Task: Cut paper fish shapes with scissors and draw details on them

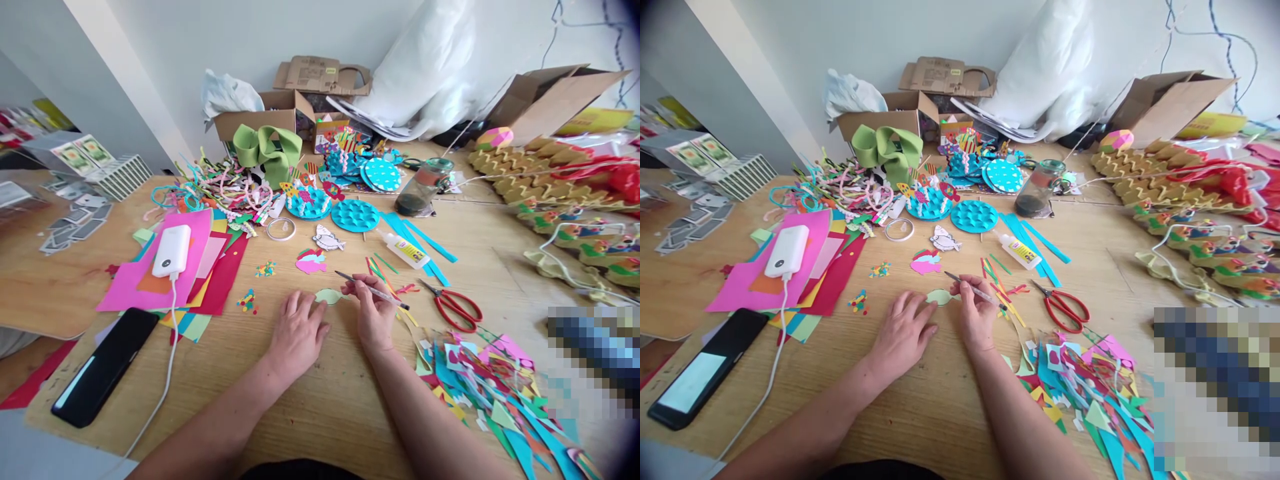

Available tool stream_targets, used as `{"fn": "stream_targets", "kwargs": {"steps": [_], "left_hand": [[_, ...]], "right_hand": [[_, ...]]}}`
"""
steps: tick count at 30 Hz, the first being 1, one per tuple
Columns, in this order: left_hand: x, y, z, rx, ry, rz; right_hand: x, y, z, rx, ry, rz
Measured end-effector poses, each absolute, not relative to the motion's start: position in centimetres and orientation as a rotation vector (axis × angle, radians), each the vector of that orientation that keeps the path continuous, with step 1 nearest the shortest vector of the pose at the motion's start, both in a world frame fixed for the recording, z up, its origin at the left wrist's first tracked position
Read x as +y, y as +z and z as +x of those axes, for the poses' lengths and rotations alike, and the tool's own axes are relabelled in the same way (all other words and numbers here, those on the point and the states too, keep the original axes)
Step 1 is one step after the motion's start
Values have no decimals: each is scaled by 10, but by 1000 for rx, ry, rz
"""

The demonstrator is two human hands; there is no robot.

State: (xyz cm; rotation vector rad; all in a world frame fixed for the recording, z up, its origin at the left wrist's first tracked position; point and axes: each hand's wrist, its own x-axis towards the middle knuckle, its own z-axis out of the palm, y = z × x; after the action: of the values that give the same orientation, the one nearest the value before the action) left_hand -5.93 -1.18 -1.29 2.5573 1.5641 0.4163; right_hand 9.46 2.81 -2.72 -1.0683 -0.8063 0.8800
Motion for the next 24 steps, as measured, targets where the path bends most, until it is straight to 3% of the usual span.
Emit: {"fn": "stream_targets", "kwargs": {"steps": [24], "left_hand": [[-11, -14, -60, 1547, 430, 2574]], "right_hand": [[27, -26, 94, -937, 884, -1209]]}}
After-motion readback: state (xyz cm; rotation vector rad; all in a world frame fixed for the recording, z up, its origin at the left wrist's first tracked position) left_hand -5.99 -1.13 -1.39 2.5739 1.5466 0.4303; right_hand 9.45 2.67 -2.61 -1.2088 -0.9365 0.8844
